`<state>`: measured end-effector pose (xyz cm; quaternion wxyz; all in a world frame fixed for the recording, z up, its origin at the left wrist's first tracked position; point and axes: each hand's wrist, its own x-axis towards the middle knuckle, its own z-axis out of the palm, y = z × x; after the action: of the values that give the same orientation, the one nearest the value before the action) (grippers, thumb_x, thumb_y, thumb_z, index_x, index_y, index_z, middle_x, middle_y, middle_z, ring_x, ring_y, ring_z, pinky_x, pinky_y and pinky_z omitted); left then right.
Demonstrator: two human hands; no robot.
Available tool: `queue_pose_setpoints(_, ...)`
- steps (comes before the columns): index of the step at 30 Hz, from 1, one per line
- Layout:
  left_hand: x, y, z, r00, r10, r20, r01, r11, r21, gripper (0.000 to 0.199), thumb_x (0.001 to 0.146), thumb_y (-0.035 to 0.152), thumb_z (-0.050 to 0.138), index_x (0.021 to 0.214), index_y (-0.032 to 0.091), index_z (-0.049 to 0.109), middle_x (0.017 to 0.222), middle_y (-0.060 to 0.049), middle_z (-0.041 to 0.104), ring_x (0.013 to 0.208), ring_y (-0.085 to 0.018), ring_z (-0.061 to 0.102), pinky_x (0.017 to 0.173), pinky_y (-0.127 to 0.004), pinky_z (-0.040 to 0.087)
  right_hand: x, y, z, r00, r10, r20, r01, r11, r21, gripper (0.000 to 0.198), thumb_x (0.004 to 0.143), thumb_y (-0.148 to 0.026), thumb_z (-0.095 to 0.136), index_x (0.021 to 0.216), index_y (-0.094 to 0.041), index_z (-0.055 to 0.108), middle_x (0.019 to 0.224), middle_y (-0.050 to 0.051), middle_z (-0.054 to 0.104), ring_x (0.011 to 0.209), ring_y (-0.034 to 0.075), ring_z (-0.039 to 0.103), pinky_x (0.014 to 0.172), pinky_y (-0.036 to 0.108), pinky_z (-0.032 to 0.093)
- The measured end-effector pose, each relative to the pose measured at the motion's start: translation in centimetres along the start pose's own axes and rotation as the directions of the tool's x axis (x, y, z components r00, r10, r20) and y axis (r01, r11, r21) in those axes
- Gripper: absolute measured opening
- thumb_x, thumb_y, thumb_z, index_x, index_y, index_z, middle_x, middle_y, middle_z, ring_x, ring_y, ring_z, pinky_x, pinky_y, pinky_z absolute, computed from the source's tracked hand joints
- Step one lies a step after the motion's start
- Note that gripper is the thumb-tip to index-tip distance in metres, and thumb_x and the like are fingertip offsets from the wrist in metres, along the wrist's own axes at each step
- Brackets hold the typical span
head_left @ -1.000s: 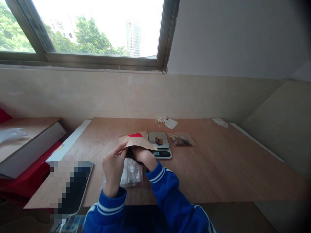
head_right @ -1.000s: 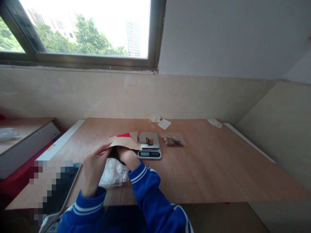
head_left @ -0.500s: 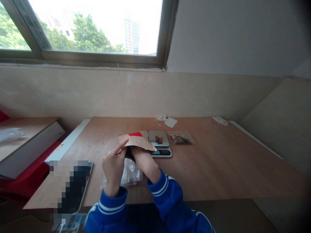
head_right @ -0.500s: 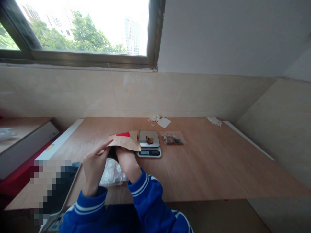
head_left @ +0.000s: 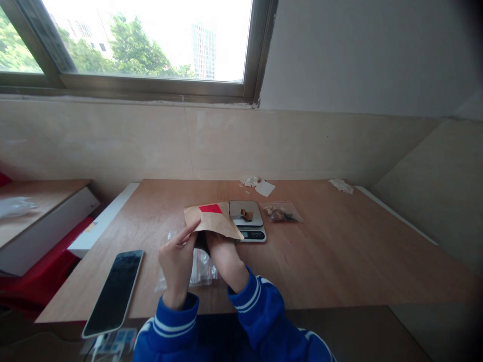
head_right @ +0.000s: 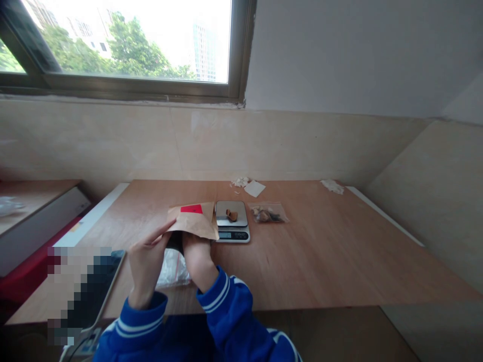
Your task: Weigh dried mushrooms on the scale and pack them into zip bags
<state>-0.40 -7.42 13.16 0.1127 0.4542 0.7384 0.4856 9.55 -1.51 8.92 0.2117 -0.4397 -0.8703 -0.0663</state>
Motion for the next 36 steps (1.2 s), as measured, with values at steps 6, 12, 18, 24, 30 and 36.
queue_pose_setpoints(6,0.0,0.2,-0.1,1.0,-0.005,0.016,0.004,1.0,0.004,0.032,0.081,0.036,0.062,0.11,0.031,0.074,0.082,-0.002,0.077,0.081,-0.021,0.07,0.067,-0.025,0.047,0.3,0.1,-1.2,0.986,0.075,0.152,-0.103,0.977,0.187,0.049,0.09,-0.004,0.042,0.139,-0.008,0.047,0.144,0.021,0.047,0.135,0.037,0.043,0.115,0.053,0.032)
queue_pose_setpoints(12,0.1,-0.4,-0.2,1.0,0.012,0.018,-0.011,1.0,-0.022,0.031,0.081,0.035,0.061,0.109,0.03,0.075,0.081,-0.002,0.077,0.077,-0.019,0.069,0.064,-0.024,0.047,0.1,0.4,-1.5,0.996,-0.007,0.092,-0.017,0.966,0.259,0.056,0.088,-0.001,0.042,0.143,-0.015,0.043,0.143,0.015,0.05,0.137,0.033,0.041,0.117,0.052,0.03)
queue_pose_setpoints(18,0.1,0.1,-0.2,0.999,0.034,0.005,-0.034,0.999,0.028,0.032,0.082,0.037,0.06,0.11,0.03,0.074,0.08,-0.001,0.077,0.07,-0.016,0.066,0.057,-0.021,0.042,-0.7,1.1,-3.9,0.988,-0.095,0.124,0.048,0.939,0.34,0.055,0.089,-0.001,0.039,0.142,-0.014,0.045,0.137,0.014,0.056,0.126,0.027,0.054,0.11,0.043,0.042)
queue_pose_setpoints(24,0.3,0.0,-0.1,1.0,0.029,-0.004,-0.029,0.999,0.046,0.03,0.081,0.037,0.062,0.108,0.032,0.075,0.082,-0.001,0.077,0.071,-0.017,0.067,0.06,-0.023,0.042,-1.4,0.6,-5.7,0.978,0.038,0.207,-0.117,0.916,0.383,0.051,0.088,-0.001,0.043,0.138,-0.008,0.046,0.127,0.02,0.062,0.116,0.03,0.061,0.098,0.042,0.051)
queue_pose_setpoints(30,0.4,0.0,0.1,0.999,0.028,-0.017,-0.027,0.998,0.058,0.029,0.081,0.037,0.063,0.107,0.032,0.075,0.083,-0.002,0.077,0.075,-0.019,0.069,0.064,-0.024,0.045,-2.6,1.0,-5.9,0.998,0.055,0.041,-0.068,0.875,0.479,0.041,0.089,-0.007,0.052,0.129,-0.017,0.054,0.122,0.012,0.063,0.117,0.026,0.059,0.101,0.043,0.05)
queue_pose_setpoints(36,0.8,0.9,-0.1,0.999,0.022,-0.026,-0.019,0.994,0.105,0.028,0.082,0.035,0.062,0.108,0.033,0.075,0.081,-0.001,0.077,0.071,-0.018,0.069,0.061,-0.024,0.044,-4.1,1.7,-6.1,0.958,-0.017,-0.285,0.18,0.812,0.555,0.033,0.094,-0.016,0.051,0.125,-0.025,0.054,0.127,0.007,0.059,0.123,0.02,0.055,0.105,0.039,0.047)
